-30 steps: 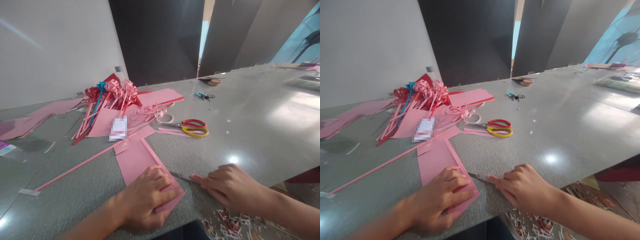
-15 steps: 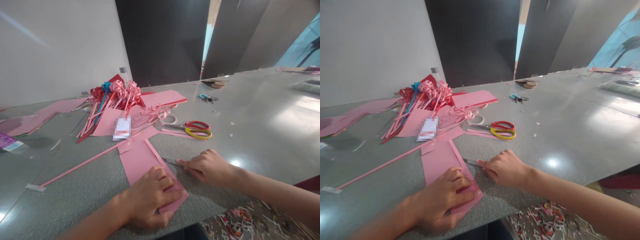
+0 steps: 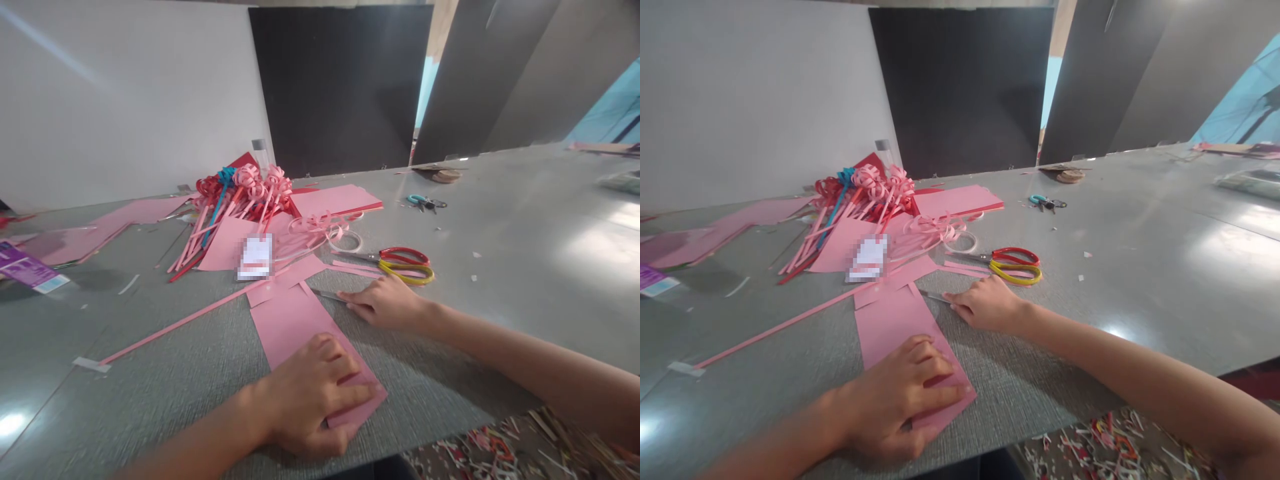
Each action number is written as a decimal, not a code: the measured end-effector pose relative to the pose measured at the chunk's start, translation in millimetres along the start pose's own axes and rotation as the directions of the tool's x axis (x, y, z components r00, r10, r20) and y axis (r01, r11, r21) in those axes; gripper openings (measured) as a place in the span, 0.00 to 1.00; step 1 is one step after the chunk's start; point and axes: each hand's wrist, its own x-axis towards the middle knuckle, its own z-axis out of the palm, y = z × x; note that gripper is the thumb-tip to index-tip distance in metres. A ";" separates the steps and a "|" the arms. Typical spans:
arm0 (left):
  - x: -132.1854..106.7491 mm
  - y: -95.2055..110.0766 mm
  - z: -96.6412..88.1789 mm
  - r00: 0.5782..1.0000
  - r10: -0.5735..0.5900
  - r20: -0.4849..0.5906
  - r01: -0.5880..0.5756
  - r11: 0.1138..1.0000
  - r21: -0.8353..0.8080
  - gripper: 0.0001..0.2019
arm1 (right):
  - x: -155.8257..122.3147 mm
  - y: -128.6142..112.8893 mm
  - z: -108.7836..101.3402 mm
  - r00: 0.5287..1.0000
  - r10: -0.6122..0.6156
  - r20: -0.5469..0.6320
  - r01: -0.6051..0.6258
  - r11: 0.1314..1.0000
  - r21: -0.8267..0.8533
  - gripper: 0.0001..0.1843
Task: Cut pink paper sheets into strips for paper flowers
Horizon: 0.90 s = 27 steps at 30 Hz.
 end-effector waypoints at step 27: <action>0.7 -1.6 6.6 0.993 -0.004 -0.122 0.020 0.991 0.130 0.22 | -7.7 -3.4 -31.9 0.974 -0.030 0.224 0.098 0.949 -0.299 0.09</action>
